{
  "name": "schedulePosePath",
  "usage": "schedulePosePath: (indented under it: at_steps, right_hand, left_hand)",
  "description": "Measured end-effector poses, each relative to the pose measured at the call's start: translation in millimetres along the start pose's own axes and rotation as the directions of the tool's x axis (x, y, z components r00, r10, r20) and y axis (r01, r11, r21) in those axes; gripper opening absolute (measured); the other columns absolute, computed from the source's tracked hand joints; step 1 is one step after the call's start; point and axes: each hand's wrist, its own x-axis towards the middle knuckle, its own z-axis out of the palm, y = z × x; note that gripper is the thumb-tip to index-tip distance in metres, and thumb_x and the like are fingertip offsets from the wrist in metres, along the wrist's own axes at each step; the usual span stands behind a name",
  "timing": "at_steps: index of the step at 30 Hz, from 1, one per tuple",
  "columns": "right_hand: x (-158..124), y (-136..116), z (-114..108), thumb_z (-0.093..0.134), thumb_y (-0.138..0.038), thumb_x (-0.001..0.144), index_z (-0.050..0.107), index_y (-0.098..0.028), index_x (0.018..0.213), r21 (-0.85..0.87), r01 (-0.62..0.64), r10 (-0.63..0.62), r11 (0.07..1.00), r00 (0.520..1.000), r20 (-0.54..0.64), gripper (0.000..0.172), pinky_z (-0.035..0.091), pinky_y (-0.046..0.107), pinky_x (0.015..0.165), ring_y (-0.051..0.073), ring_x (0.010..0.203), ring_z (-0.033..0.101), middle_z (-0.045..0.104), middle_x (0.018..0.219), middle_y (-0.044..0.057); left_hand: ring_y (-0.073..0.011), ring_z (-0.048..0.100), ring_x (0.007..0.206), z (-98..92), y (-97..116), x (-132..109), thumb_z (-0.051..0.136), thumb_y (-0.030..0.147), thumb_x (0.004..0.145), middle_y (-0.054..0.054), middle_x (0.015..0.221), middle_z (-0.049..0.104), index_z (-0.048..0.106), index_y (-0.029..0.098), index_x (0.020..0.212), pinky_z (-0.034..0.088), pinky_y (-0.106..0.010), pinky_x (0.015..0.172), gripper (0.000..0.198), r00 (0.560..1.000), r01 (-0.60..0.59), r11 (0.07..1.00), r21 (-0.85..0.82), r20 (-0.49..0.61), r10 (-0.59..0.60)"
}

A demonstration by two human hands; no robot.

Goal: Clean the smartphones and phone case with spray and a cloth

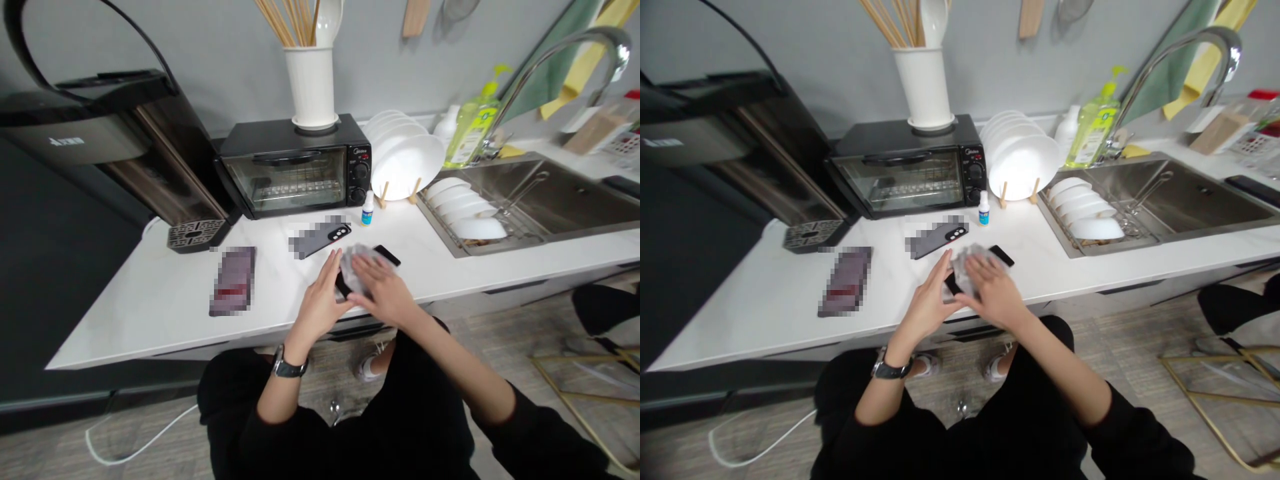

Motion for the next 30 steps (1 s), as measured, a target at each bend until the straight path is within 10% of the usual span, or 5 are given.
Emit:
schedulePosePath:
  at_steps: [13, 17, 22, 27, 30]
  right_hand:
    - [-5, 5, -2, 0.057, -0.066, 0.1, 0.044, -0.016, 0.162, 0.102, 0.173, -0.181, 0.98, 0.981, 0.075, 0.081, 0.042, 0.055, 0.125, 0.032, 0.15, 0.049, 0.052, 0.16, 0.017]
    - [6, 4, -2, 0.049, -0.055, 0.107, 0.053, -0.014, 0.156, -0.021, -0.051, 0.05, 0.998, 0.998, -0.04, 0.064, 0.04, 0.062, 0.124, 0.035, 0.149, 0.051, 0.054, 0.157, 0.02]
    - [-8, -5, -6, 0.054, -0.067, 0.101, 0.055, -0.016, 0.154, 0.159, 0.21, -0.225, 0.965, 0.971, 0.082, 0.073, 0.041, 0.049, 0.126, 0.028, 0.147, 0.054, 0.059, 0.155, 0.013]
    - [-9, 26, -13, 0.046, -0.053, 0.108, 0.053, -0.014, 0.156, -0.061, -0.109, 0.106, 0.992, 0.993, -0.057, 0.062, 0.042, 0.06, 0.123, 0.035, 0.149, 0.05, 0.053, 0.158, 0.018]
    - [-4, 15, -6, 0.053, -0.062, 0.103, 0.046, -0.007, 0.159, -0.079, -0.007, 0.006, 0.997, 1.0, -0.016, 0.079, 0.034, 0.064, 0.126, 0.039, 0.154, 0.041, 0.047, 0.162, 0.023]
  left_hand:
    - [-0.0292, 0.038, 0.158, -1.1, 4, 0, 0.083, 0.024, 0.085, -0.01, 0.177, 0.025, 0.002, 0.037, 0.17, 0.039, -0.046, 0.127, 0.118, 1.0, 0.015, 1.0, -0.006, -0.013, -0.015]
    - [-0.0286, 0.052, 0.15, -2.3, 4, 0, 0.085, 0.028, 0.084, -0.01, 0.176, 0.027, 0.0, 0.039, 0.17, 0.045, -0.046, 0.122, 0.122, 0.999, 0.038, 0.999, -0.023, -0.005, -0.038]
    - [-0.0298, 0.043, 0.156, -3.4, 4, 0, 0.083, 0.024, 0.084, -0.011, 0.175, 0.029, 0.003, 0.037, 0.17, 0.044, -0.046, 0.123, 0.119, 0.999, 0.033, 0.999, 0.004, -0.005, -0.033]
    - [-0.0269, 0.057, 0.145, -2.0, 6, 2, 0.087, 0.027, 0.082, -0.01, 0.174, 0.032, 0.005, 0.04, 0.17, 0.046, -0.044, 0.121, 0.121, 0.999, 0.033, 0.999, -0.019, -0.007, -0.033]
    - [-0.0271, 0.054, 0.147, -2.0, 5, 2, 0.086, 0.027, 0.083, -0.01, 0.176, 0.029, 0.007, 0.039, 0.17, 0.044, -0.043, 0.122, 0.118, 1.0, 0.029, 0.999, -0.019, -0.002, -0.029]
